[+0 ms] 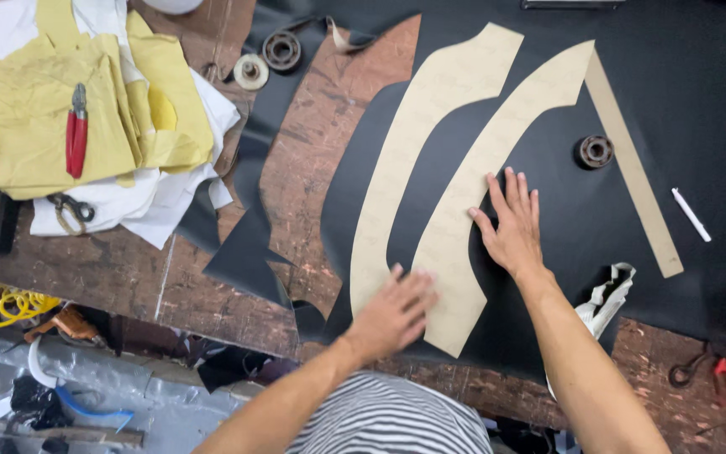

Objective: The person places beige paper templates onto a black sheet of material, secures them with weights, and uses scissors to cut the material along the template edges. The person then removes the templates and marks the cut pieces with a white pen.

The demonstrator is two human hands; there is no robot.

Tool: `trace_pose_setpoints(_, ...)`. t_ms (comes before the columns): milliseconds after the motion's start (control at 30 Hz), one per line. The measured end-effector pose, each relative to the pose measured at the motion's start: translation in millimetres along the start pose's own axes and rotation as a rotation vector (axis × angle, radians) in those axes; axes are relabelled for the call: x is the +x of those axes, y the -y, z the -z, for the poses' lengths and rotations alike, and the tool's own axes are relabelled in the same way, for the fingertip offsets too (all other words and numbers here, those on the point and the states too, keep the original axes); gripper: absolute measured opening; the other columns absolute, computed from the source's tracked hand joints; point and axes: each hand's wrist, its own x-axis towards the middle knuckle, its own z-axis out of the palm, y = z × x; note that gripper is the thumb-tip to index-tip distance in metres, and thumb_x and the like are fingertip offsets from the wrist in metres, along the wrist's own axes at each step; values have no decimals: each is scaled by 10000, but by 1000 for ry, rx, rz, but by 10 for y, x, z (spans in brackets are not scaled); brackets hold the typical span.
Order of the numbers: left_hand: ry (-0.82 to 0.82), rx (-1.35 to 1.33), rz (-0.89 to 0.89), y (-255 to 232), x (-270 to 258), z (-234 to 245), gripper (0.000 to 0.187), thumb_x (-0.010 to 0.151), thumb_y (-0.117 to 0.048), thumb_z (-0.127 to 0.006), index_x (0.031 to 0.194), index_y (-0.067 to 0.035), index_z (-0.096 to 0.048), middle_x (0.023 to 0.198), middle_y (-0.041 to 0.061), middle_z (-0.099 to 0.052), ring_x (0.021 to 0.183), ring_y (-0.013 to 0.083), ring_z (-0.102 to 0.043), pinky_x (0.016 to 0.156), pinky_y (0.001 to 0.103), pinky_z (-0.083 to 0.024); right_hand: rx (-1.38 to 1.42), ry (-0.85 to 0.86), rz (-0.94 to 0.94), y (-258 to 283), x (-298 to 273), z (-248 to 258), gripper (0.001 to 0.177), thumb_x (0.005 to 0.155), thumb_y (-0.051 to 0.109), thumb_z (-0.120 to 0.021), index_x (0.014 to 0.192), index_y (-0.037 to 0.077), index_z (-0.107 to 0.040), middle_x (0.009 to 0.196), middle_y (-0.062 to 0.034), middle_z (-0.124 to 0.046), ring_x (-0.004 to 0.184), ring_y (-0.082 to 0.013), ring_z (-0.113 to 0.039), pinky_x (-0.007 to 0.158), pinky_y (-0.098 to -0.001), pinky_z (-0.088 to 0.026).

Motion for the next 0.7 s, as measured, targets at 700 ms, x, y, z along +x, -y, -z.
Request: trace_pose_setpoints(700, 115, -154, 38, -245, -162, -257, 582, 1010, -321, -598, 1526, -81, -476, 1661, 148, -334, 1567, 323, -250, 1290, 513, -186, -34, 46, 38, -204, 593, 120, 695, 999, 472, -593, 1600, 175, -411, 1697, -202, -248, 1586, -371, -159, 1264, -549, -91)
